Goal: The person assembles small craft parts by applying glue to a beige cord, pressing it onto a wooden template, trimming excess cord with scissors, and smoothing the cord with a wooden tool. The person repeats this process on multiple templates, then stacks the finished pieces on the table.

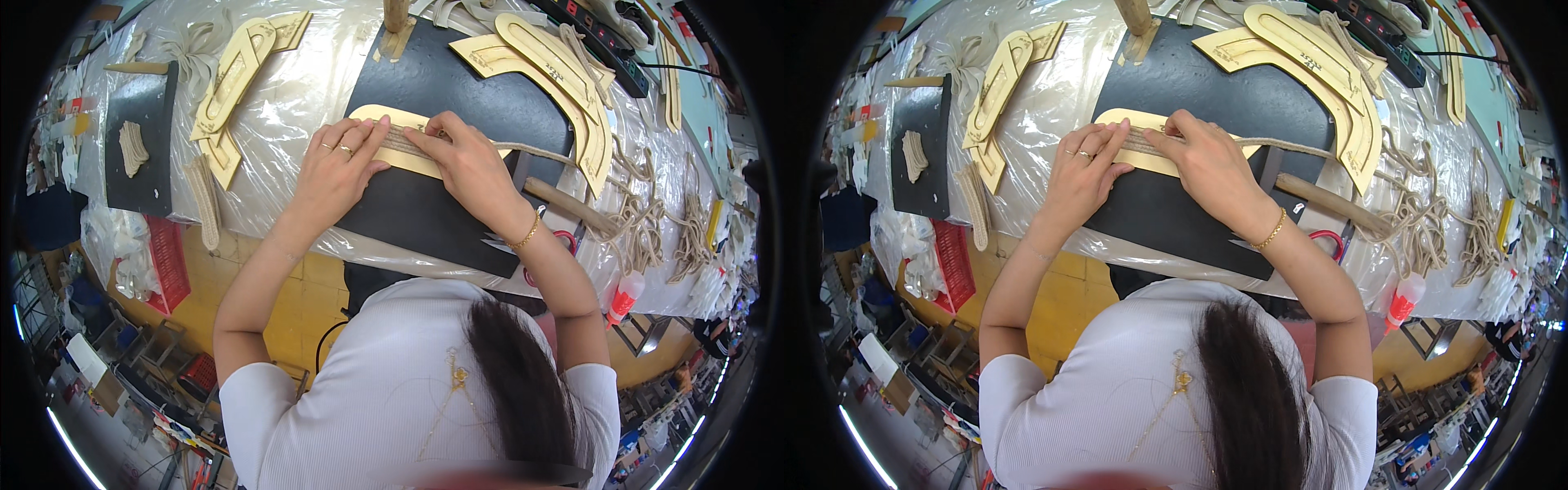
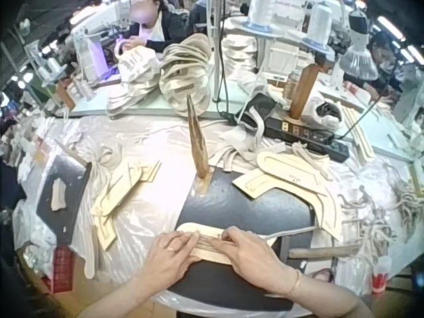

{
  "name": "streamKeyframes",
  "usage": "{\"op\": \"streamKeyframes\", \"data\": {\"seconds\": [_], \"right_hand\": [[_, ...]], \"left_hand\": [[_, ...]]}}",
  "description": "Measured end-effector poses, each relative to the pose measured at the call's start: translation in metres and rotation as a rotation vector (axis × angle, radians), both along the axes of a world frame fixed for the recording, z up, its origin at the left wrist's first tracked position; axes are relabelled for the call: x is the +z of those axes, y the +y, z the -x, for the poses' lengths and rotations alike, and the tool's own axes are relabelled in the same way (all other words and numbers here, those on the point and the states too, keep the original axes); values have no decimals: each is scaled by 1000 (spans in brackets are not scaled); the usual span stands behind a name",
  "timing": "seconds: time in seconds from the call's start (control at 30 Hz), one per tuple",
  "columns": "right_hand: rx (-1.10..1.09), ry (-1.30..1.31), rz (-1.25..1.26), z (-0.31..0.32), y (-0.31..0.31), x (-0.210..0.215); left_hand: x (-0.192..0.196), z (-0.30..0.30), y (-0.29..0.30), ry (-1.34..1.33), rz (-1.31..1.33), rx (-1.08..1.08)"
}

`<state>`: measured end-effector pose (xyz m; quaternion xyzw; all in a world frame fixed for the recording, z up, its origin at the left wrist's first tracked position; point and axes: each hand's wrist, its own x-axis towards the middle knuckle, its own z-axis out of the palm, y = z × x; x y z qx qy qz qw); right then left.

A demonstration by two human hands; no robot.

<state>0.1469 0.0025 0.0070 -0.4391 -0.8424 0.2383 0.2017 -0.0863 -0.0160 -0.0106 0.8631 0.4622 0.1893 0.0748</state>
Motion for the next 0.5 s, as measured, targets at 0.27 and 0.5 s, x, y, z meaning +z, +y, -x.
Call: {"op": "streamKeyframes", "data": {"seconds": [0.27,0.5], "right_hand": [[52,-40,-65,-6,8,0],[96,-316,-279,-14,6,7]], "left_hand": [[10,-15,-5,238,-22,20],[21,-30,-10,241,-42,77]]}}
